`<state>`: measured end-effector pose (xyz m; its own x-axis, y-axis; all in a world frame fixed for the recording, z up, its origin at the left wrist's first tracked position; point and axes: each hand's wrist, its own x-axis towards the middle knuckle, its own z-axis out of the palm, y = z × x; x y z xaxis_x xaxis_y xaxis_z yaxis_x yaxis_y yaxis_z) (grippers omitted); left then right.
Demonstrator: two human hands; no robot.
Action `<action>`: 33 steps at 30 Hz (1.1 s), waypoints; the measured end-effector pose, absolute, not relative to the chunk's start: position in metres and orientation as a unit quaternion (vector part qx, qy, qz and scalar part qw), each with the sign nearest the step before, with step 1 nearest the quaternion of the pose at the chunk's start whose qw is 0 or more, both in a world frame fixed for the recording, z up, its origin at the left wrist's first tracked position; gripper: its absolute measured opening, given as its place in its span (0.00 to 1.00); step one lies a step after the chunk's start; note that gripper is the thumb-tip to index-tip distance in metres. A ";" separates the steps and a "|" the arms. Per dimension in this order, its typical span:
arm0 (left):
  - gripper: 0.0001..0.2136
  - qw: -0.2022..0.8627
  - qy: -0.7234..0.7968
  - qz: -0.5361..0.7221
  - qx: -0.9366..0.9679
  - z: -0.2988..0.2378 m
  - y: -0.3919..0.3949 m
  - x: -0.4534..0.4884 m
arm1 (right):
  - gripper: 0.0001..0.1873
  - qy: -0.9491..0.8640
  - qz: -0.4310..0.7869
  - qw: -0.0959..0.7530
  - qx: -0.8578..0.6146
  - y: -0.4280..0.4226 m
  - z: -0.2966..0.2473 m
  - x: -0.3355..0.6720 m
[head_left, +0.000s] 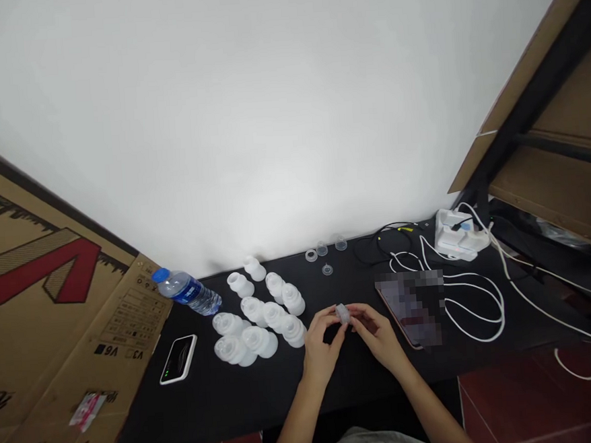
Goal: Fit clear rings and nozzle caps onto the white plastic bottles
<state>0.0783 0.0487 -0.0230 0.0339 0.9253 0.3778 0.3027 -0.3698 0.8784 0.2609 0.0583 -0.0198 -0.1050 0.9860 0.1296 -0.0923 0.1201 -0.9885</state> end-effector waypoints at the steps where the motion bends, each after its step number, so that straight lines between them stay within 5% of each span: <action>1: 0.07 0.319 0.472 0.518 0.639 -0.025 0.048 0.079 | 0.20 -0.537 0.531 0.513 -0.407 0.059 -0.019 0.261; 6: 0.18 0.357 0.470 0.503 0.631 -0.026 0.048 0.079 | 0.21 -0.527 0.559 0.503 -0.396 0.062 -0.020 0.264; 16: 0.15 0.372 0.444 0.492 0.650 -0.026 0.048 0.076 | 0.27 -0.513 0.604 0.482 -0.374 0.062 -0.021 0.267; 26: 0.13 0.206 0.484 0.458 0.716 -0.023 0.046 0.071 | 0.21 -0.558 0.547 0.476 -0.404 0.061 -0.015 0.267; 33: 0.12 0.190 0.474 0.447 0.734 -0.020 0.042 0.072 | 0.18 -0.596 0.482 0.485 -0.421 0.060 -0.020 0.268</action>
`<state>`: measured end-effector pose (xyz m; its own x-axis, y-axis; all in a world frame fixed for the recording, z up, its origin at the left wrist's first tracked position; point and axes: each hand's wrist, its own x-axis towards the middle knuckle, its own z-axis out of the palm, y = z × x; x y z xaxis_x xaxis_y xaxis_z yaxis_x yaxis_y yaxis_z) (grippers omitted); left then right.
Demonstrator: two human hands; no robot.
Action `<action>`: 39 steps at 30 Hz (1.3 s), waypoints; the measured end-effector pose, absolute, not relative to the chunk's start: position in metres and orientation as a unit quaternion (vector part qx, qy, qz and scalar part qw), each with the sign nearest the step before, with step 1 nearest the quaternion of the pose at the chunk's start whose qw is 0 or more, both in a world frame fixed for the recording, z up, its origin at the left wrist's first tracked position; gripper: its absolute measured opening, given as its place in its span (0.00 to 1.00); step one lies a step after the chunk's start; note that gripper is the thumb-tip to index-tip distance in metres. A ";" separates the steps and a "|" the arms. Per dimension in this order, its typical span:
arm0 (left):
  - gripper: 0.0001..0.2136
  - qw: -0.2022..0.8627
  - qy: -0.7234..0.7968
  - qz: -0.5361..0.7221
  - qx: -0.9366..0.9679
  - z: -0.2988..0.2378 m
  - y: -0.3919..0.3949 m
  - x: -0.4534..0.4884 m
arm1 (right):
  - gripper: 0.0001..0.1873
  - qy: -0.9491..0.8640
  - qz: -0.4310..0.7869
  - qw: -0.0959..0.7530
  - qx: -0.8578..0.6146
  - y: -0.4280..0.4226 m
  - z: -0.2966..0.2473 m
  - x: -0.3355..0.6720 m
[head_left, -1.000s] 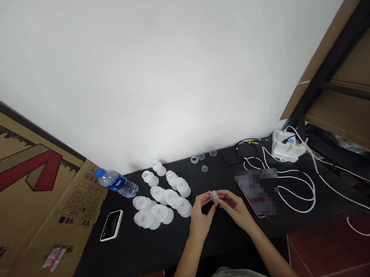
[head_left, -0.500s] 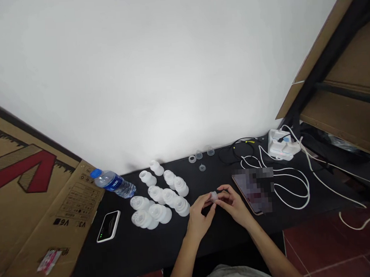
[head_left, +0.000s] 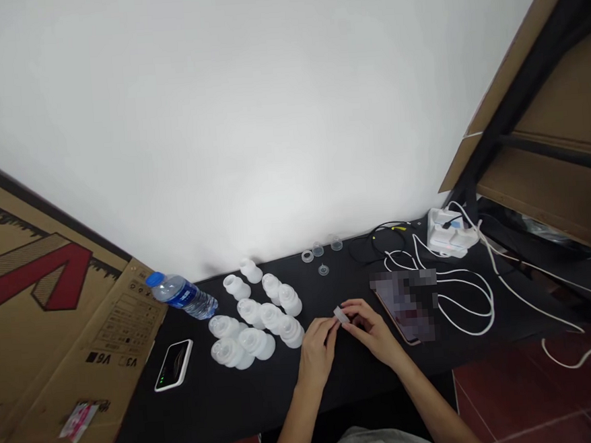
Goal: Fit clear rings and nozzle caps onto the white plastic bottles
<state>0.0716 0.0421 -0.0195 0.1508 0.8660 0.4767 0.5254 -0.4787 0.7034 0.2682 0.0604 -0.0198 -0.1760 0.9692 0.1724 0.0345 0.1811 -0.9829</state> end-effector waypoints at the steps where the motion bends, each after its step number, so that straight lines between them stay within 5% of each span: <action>1: 0.12 0.194 0.467 0.448 0.737 -0.019 0.042 0.072 | 0.18 -0.591 0.490 0.487 -0.417 0.060 -0.020 0.268; 39: 0.10 0.216 0.446 0.432 0.753 -0.012 0.043 0.068 | 0.31 -0.492 0.589 0.524 -0.369 0.063 -0.026 0.271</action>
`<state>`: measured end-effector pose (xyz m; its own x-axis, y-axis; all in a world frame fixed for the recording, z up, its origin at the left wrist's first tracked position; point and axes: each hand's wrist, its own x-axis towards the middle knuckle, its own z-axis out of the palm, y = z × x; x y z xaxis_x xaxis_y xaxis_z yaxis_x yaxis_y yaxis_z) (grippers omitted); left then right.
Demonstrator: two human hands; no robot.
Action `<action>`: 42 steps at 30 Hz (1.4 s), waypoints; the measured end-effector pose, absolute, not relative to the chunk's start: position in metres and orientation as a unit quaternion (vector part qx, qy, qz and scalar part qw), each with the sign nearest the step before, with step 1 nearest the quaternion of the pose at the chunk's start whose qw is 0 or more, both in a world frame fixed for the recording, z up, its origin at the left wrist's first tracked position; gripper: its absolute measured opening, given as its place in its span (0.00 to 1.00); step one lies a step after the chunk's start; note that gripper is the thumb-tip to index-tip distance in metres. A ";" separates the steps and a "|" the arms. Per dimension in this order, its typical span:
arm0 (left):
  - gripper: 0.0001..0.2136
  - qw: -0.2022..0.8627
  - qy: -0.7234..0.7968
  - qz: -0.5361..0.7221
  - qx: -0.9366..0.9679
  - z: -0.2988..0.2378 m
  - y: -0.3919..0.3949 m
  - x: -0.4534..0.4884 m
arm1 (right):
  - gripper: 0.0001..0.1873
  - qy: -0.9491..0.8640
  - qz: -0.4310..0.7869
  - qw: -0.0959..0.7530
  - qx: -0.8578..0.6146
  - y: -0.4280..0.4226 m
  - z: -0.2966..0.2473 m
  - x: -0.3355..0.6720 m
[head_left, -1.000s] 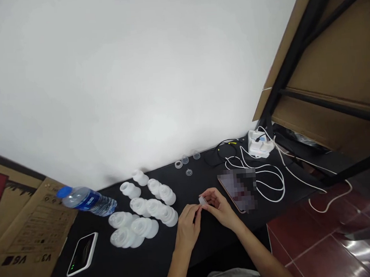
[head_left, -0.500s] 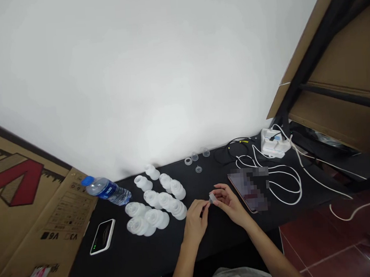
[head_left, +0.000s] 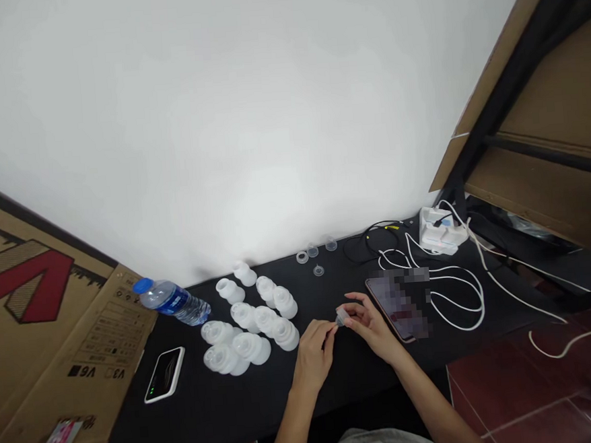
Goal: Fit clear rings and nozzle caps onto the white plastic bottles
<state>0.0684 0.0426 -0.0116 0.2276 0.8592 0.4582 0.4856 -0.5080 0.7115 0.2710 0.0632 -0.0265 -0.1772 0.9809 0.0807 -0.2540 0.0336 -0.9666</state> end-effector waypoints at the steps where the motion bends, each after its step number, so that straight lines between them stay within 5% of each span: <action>1: 0.10 0.214 0.450 0.434 0.751 -0.011 0.043 0.069 | 0.31 -0.492 0.590 0.523 -0.369 0.063 -0.027 0.271; 42: 0.13 0.190 0.447 0.483 0.729 -0.013 0.045 0.071 | 0.31 -0.448 0.584 0.546 -0.399 0.054 -0.011 0.266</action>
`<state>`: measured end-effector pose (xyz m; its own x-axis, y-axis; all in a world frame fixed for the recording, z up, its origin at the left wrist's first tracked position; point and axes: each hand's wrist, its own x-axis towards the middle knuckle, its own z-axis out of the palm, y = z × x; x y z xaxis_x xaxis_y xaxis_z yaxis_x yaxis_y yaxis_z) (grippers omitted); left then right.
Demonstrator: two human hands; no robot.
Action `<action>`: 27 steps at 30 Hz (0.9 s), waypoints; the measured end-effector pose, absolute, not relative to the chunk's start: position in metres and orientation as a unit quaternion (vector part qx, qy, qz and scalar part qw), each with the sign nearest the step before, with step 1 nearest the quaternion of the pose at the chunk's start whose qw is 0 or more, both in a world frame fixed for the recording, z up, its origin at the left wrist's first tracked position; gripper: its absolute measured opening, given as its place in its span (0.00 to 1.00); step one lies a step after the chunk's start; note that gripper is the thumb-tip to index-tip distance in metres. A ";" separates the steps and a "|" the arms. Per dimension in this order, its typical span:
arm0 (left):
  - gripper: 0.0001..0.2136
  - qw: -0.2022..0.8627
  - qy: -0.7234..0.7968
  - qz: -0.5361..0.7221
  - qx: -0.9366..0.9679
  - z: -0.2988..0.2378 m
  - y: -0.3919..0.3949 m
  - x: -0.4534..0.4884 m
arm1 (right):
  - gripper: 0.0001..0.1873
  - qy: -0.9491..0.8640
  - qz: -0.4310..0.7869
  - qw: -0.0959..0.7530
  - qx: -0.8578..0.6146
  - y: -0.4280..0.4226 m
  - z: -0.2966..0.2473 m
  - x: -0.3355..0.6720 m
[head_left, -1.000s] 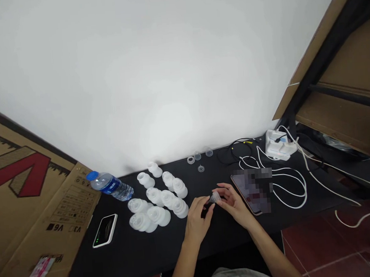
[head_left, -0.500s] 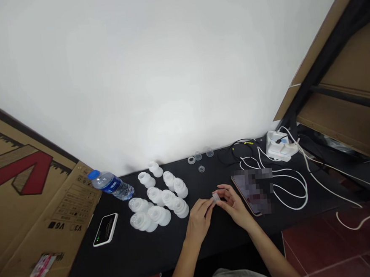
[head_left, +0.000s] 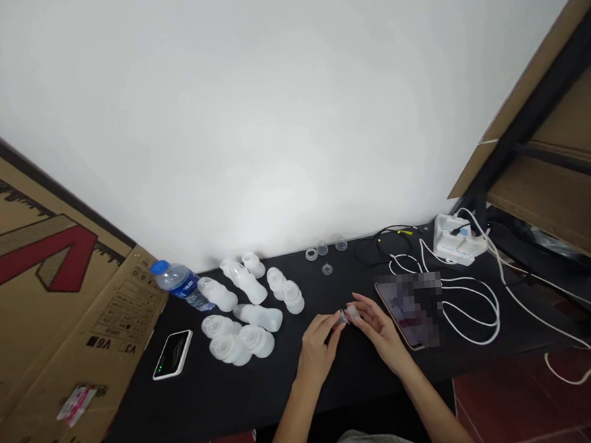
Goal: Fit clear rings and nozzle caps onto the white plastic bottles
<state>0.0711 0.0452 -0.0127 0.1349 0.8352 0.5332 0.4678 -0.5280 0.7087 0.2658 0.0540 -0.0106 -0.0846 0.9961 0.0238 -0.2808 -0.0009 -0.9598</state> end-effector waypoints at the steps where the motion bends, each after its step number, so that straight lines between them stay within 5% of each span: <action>1: 0.13 0.192 0.443 0.477 0.734 -0.014 0.045 0.071 | 0.30 -0.454 0.582 0.539 -0.405 0.055 -0.011 0.266; 14: 0.13 0.209 0.465 0.458 0.728 -0.020 0.046 0.071 | 0.23 -0.463 0.599 0.509 -0.409 0.060 -0.026 0.263; 20: 0.06 0.311 0.483 0.515 0.636 -0.021 0.047 0.071 | 0.25 -0.429 0.598 0.530 -0.420 0.062 -0.023 0.264; 27: 0.12 0.346 0.524 0.529 0.571 -0.019 0.052 0.068 | 0.22 -0.494 0.586 0.493 -0.412 0.059 -0.019 0.264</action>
